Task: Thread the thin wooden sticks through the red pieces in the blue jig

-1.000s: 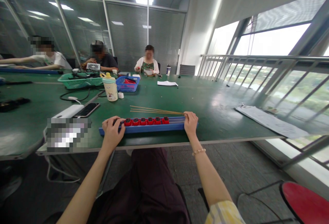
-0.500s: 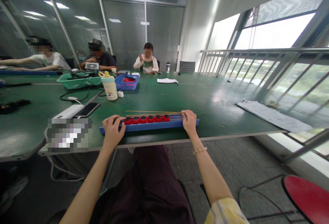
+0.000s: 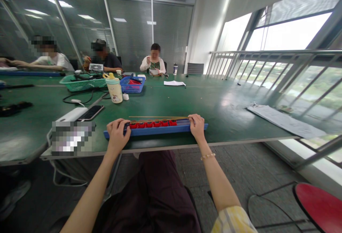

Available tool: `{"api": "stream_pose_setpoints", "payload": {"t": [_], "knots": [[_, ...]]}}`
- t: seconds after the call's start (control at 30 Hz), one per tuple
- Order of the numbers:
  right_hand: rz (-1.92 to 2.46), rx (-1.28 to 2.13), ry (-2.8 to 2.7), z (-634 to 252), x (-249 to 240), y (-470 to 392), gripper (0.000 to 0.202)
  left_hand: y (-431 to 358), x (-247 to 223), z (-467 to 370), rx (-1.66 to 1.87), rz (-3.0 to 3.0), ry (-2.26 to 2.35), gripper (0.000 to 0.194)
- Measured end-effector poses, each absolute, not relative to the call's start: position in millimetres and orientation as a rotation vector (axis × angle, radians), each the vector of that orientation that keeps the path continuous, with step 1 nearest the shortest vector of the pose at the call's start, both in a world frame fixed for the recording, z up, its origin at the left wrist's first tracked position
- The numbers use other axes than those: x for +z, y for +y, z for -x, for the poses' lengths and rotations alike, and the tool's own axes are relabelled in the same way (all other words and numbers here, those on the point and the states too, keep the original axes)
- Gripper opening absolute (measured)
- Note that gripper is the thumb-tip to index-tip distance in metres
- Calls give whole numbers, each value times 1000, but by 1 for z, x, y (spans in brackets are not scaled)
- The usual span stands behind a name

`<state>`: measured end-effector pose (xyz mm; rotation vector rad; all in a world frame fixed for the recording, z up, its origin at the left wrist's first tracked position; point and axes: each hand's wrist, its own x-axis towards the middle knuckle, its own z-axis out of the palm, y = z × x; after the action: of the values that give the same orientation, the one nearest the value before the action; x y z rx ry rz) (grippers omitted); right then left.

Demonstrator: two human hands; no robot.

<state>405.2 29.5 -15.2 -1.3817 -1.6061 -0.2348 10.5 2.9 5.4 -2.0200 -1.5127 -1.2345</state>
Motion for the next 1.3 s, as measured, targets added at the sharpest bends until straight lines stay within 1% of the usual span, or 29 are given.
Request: {"api": "stream_pose_setpoints", "payload": {"t": [0.77,1.0,1.3], "knots": [[1363,-116,-1572,-407,-14,25,27,1,6,-9,-1211,2091,-1450,23],[1306,-66,-1531,-406,-12,21,26,1,5,-10,-1212,2085,-1450,25],[1161,-70,-1422,-416,-24,31,24,3,5,-9,-1208,2100,-1417,24]]}}
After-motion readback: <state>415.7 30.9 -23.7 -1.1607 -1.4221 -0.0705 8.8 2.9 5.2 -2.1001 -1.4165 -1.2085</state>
